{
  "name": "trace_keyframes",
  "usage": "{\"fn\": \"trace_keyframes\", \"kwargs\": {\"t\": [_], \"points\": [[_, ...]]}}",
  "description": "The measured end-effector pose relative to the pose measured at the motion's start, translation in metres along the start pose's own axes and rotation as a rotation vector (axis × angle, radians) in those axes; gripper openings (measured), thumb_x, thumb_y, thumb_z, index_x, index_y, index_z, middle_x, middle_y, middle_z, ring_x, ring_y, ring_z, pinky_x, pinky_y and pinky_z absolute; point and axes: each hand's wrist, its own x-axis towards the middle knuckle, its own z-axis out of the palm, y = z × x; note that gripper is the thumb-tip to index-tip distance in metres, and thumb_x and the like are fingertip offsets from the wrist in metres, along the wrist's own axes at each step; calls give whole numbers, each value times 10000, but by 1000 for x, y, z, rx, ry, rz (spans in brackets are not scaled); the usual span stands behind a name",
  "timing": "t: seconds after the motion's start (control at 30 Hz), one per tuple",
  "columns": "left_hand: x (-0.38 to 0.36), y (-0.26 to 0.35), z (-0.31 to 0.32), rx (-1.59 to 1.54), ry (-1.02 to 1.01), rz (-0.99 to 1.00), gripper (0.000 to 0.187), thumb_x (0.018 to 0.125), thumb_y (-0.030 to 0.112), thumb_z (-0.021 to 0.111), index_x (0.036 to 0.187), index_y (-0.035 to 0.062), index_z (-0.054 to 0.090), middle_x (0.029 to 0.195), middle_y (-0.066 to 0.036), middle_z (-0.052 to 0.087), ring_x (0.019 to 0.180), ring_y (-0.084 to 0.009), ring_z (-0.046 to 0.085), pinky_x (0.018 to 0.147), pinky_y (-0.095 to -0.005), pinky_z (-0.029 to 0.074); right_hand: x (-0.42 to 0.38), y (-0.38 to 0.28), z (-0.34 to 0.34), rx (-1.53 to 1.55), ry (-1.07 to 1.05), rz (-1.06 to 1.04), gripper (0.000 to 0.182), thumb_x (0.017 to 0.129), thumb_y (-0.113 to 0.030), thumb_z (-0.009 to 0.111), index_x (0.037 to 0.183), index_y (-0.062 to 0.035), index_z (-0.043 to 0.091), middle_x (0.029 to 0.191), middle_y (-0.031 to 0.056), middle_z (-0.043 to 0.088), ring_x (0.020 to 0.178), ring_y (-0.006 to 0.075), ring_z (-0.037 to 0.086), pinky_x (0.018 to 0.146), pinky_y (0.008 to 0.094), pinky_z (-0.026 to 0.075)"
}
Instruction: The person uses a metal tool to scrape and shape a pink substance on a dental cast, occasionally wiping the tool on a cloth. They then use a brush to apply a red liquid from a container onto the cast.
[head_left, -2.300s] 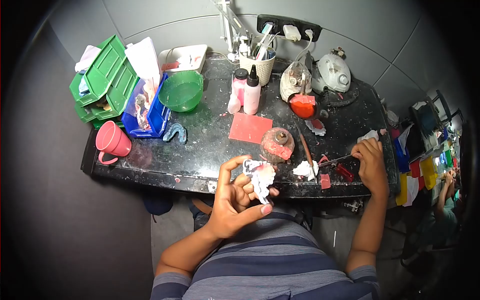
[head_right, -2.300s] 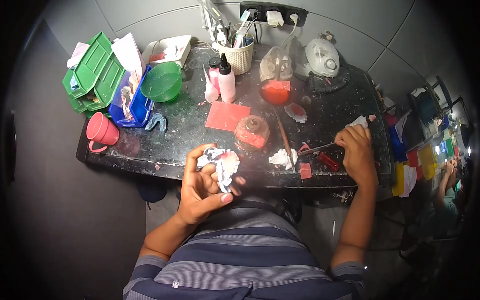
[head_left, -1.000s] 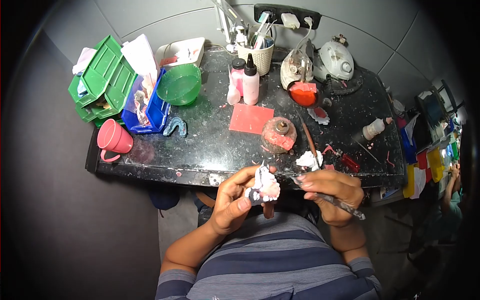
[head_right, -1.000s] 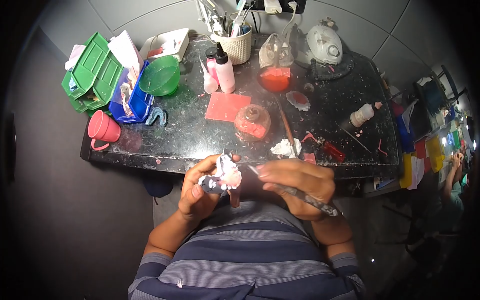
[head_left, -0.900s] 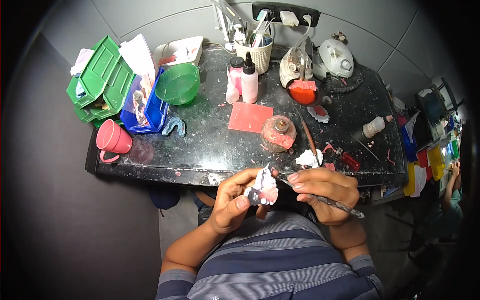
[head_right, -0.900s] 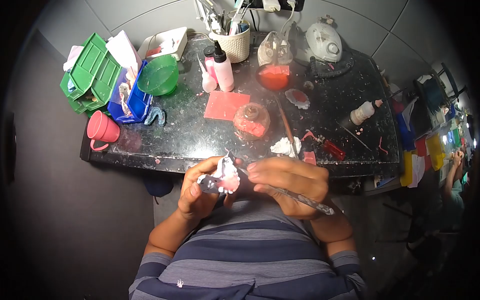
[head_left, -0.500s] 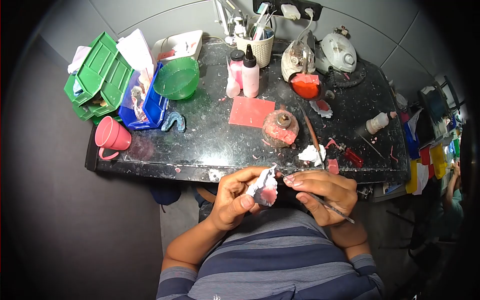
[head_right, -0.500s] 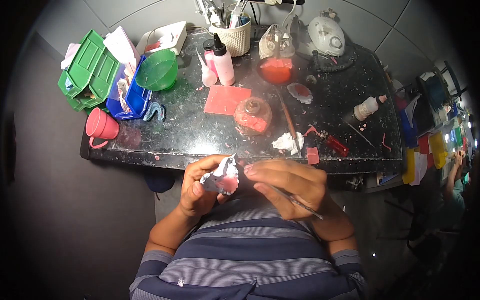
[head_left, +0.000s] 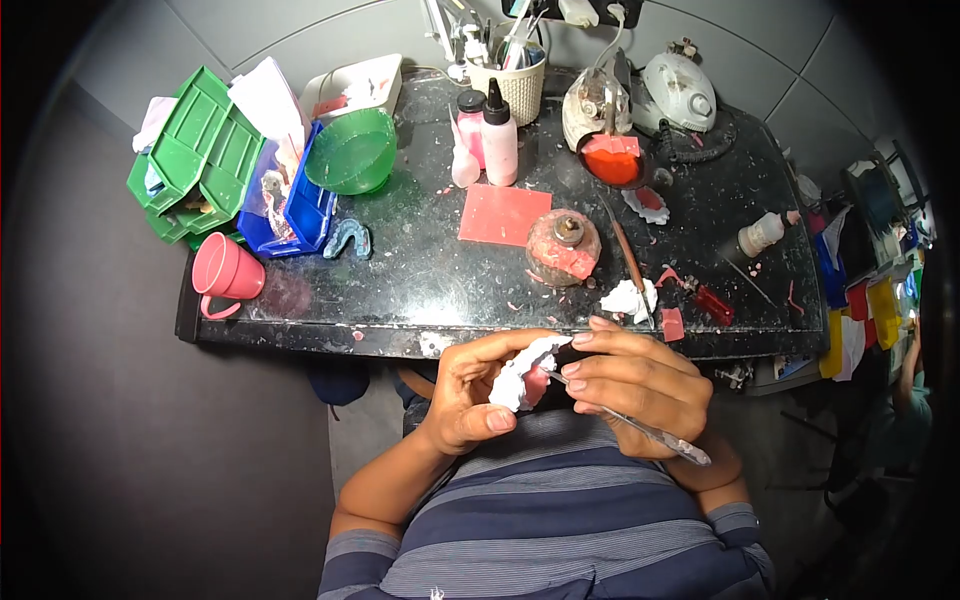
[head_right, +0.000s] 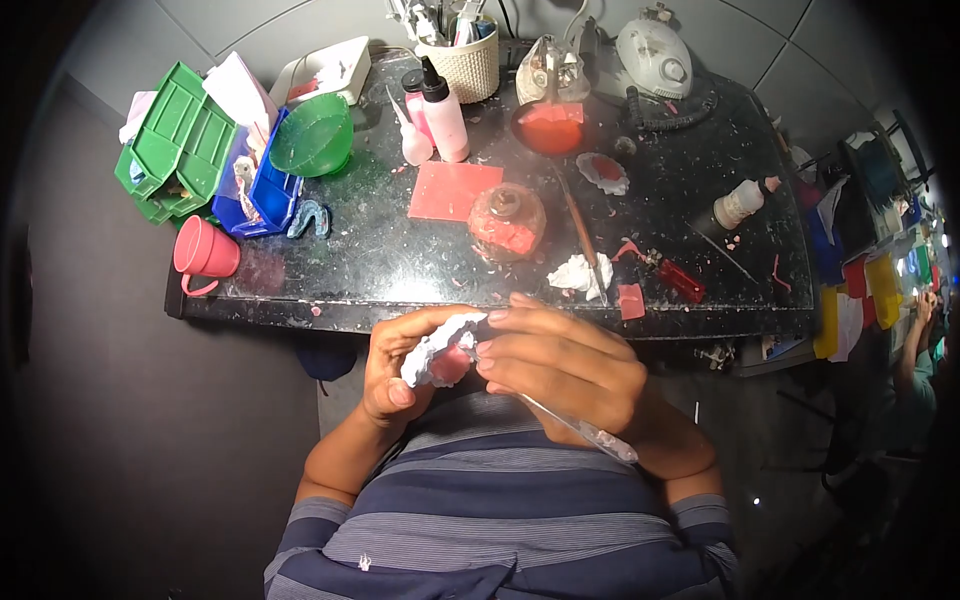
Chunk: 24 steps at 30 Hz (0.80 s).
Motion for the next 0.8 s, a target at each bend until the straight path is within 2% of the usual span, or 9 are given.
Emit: {"fn": "trace_keyframes", "kwargs": {"t": [0.13,0.33,0.4,0.8], "points": [[1,0,-2,-7,-8,-15,914,684,460,842,1324,-132,568,1084,-105,664,956,-128,613,829,-237,474,0,-1,1,-32,-20,10,230,790,-17,793,1008,-50,731,1043,98,737,1072,329,698,1002,497,562],[2,4,4,-25,-8,31,925,671,436,859,1313,-158,558,1167,-167,666,1026,-176,634,908,-283,483,1,-1,1,-46,-40,2,253,766,-22,806,1007,-63,739,1050,72,740,1062,313,695,991,485,565],[1,5,4,104,43,-34,1060,623,646,800,1251,-181,585,1165,-233,680,1051,-268,683,975,-378,507,2,-1,1,-44,-37,5,258,761,-25,809,1007,-65,741,1048,68,742,1056,310,695,987,483,566],[1,1,0,103,30,-19,1056,619,627,807,1261,-181,582,1228,-264,665,1099,-289,678,1017,-403,494,3,2,3,-34,-23,7,244,741,-45,821,975,-71,755,1006,63,752,1002,297,703,954,467,574]]}}
